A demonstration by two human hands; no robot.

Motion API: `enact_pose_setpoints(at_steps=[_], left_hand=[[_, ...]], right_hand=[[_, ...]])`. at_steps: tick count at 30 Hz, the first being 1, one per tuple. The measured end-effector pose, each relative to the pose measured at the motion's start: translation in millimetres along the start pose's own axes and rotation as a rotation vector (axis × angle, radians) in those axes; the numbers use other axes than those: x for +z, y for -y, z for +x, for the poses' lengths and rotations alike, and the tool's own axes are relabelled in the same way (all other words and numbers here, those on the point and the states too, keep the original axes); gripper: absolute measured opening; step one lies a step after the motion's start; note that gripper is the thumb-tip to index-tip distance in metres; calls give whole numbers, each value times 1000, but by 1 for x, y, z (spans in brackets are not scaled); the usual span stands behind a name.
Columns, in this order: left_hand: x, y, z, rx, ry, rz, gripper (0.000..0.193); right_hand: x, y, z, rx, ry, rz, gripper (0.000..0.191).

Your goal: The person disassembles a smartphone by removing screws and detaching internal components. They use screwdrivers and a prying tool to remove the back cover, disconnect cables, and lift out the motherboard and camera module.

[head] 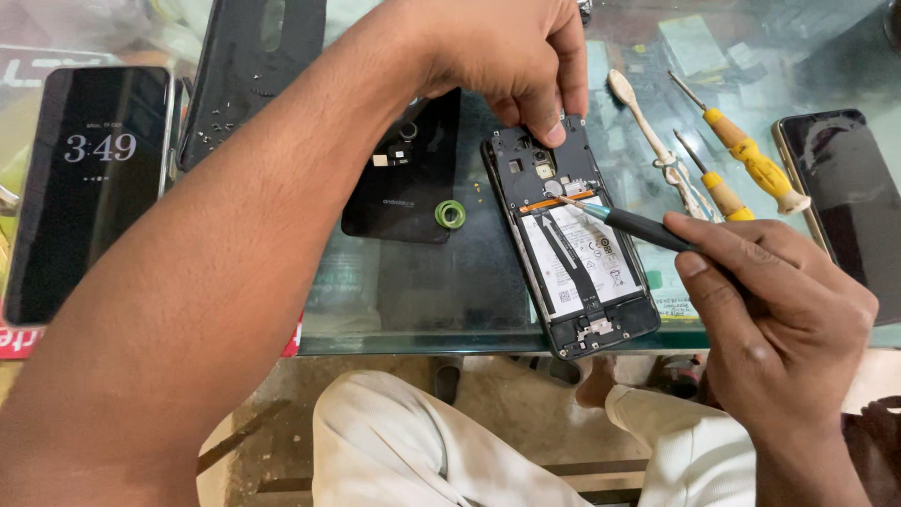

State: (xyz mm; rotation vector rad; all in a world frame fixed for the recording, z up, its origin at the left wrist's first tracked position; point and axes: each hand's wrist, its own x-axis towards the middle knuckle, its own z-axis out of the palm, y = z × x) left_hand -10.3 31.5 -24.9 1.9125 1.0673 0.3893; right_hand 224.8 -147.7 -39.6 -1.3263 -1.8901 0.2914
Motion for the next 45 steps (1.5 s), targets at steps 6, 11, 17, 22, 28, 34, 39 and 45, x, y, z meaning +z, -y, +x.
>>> enact_pose_setpoints(at_steps=[6, 11, 17, 22, 28, 34, 39, 45], left_hand=[[1, 0, -1, -1, -19, 23, 27], [1, -1, -2, 24, -11, 15, 27], [2, -2, -5, 22, -56, 61, 27], [2, -4, -5, 9, -36, 44, 26], [2, -4, -4, 1, -36, 54, 27], [2, -3, -4, 30, -31, 53, 26], [2, -3, -3, 12, -27, 38, 25], [1, -7, -4, 12, -30, 42, 28]], right_hand=[[-1, 3, 0, 47, 4, -39, 25], [0, 2, 0, 27, 0, -34, 25], [-1, 2, 1, 53, 4, -42, 25], [0, 1, -1, 30, -1, -43, 25], [0, -1, -2, 35, 0, -38, 25], [0, -1, -3, 31, -3, -55, 24], [1, -3, -5, 78, -64, -23, 25], [13, 6, -16, -60, -183, -252, 23]])
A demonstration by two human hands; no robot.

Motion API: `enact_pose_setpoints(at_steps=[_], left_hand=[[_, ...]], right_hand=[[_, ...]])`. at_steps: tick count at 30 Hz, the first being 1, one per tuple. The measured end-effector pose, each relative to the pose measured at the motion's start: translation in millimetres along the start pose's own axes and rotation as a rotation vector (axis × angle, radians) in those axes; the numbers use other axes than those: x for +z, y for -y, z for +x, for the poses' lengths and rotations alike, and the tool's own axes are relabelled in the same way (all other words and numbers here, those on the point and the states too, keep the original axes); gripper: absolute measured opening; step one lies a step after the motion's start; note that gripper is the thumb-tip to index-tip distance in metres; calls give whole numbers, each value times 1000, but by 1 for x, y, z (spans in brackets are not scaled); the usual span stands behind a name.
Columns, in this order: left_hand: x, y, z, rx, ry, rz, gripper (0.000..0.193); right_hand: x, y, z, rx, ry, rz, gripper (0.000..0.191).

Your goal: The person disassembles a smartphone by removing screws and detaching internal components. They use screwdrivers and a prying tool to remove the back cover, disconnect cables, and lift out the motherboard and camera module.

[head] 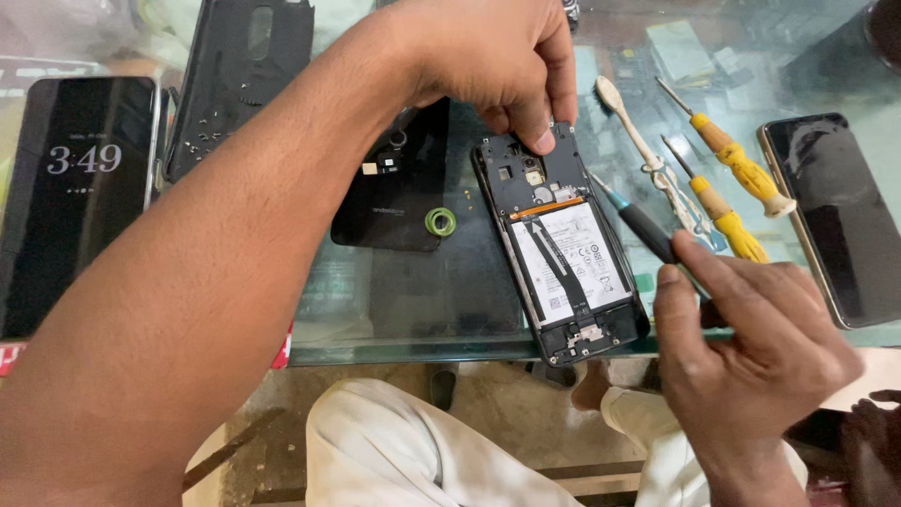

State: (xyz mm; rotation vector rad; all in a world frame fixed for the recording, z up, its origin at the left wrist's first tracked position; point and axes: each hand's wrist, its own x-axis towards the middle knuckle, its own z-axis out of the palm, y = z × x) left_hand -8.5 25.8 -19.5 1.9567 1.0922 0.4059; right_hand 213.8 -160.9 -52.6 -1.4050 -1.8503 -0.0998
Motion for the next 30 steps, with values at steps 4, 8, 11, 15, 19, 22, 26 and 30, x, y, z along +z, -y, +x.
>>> enact_pose_setpoints(at_steps=[4, 8, 11, 15, 19, 22, 26, 30], left_hand=[[-2, -2, 0, -2, 13, 23, 29], [-3, -2, 0, 4, 14, -3, 28], [-2, -1, 0, 1, 33, -6, 27], [-2, -4, 0, 6, 14, -1, 27], [-2, -4, -1, -5, -1, 20, 28], [-2, -4, 0, -4, 5, 10, 27], [-2, -3, 1, -1, 17, -4, 28], [-1, -4, -1, -2, -3, 23, 28]], right_hand=[[4, 5, 0, -104, 2, -129, 21], [-10, -5, 10, 115, -4, -29, 18], [-18, -15, 19, 253, 69, -134, 20], [-20, -27, 25, -36, 178, -545, 16], [-16, -44, 16, 235, 128, -244, 24], [-15, -63, 10, 387, -15, 137, 31], [-20, -79, 17, 297, 76, 497, 13], [-2, -66, 35, 174, 120, 954, 17]])
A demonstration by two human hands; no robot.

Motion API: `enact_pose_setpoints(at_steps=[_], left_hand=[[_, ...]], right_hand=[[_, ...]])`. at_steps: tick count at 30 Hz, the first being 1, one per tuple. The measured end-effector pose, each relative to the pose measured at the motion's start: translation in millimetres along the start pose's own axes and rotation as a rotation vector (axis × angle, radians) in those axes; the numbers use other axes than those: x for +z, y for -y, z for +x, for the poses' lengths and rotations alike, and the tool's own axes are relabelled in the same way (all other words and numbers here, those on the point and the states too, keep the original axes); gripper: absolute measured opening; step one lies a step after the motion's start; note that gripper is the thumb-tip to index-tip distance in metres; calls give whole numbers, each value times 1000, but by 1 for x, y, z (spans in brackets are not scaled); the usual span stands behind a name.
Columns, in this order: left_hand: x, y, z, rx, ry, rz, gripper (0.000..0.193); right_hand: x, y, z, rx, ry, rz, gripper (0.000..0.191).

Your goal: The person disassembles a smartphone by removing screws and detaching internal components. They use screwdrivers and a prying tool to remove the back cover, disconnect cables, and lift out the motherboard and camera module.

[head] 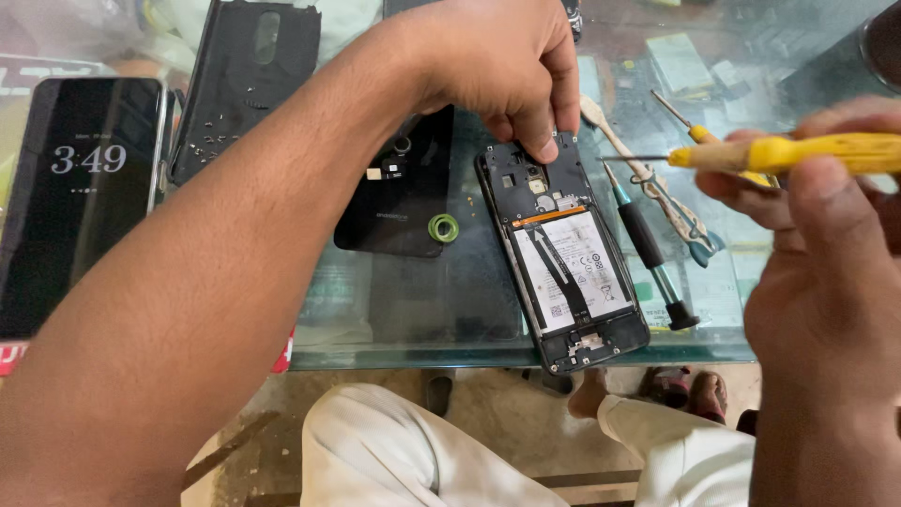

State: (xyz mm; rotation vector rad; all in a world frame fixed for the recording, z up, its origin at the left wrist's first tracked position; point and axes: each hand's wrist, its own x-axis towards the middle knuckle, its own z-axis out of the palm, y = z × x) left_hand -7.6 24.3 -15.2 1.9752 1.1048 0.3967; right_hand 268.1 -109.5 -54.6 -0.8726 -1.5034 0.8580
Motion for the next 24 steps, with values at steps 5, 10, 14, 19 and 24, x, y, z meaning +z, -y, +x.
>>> enact_pose_setpoints(at_steps=[5, 10, 14, 19, 24], left_hand=[[0, 0, 0, -10, -7, -2, 28], [-1, 3, 3, -12, 11, 0, 27], [1, 3, 4, -10, 20, -9, 26], [1, 3, 4, 0, 8, -3, 27], [0, 2, 3, -9, 9, -7, 27]], right_hand=[[34, -8, 30, -110, 102, -142, 44], [40, -15, 36, -192, 163, -248, 53], [39, -19, 36, -332, 228, -347, 48], [42, -18, 33, -292, 218, -278, 46], [44, -16, 35, -212, 175, -261, 48]])
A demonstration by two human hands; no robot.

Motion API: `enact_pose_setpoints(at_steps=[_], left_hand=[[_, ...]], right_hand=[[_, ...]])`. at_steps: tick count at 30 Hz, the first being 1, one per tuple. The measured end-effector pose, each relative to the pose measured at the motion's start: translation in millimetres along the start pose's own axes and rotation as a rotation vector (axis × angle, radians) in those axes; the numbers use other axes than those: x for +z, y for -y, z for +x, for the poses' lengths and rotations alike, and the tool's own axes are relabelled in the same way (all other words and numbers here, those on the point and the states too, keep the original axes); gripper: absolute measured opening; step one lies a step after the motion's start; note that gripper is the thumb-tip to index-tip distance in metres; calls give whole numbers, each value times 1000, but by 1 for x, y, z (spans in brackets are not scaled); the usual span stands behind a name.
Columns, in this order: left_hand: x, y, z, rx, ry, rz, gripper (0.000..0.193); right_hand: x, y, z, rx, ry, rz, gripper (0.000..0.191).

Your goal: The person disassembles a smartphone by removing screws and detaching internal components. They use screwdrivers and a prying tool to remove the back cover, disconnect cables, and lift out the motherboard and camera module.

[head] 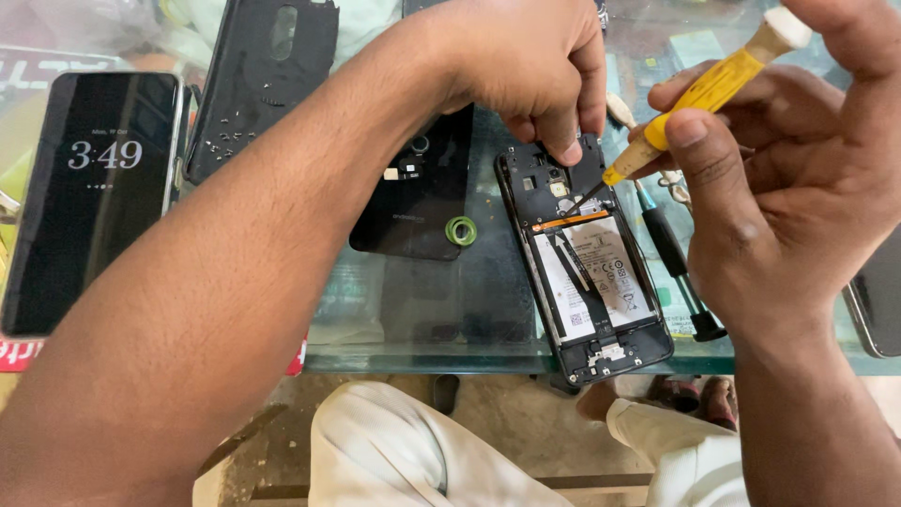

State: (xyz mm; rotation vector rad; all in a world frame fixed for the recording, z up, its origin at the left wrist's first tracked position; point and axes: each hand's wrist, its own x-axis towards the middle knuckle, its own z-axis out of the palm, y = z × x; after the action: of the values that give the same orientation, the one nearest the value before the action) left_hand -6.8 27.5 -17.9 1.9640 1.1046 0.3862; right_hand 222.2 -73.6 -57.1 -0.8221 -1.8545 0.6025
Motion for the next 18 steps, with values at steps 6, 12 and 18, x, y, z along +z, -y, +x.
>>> enact_pose_setpoints(at_steps=[6, 12, 18], left_hand=[[1, -2, -3, 2, -19, 12, 27], [1, -2, -2, 12, -20, 17, 27], [0, -2, -2, 2, -15, 16, 27]], right_hand=[[-1, -2, -2, -68, 34, -24, 47], [-3, -4, -4, -131, 50, -87, 46], [-4, -4, -1, -126, 33, -108, 47]])
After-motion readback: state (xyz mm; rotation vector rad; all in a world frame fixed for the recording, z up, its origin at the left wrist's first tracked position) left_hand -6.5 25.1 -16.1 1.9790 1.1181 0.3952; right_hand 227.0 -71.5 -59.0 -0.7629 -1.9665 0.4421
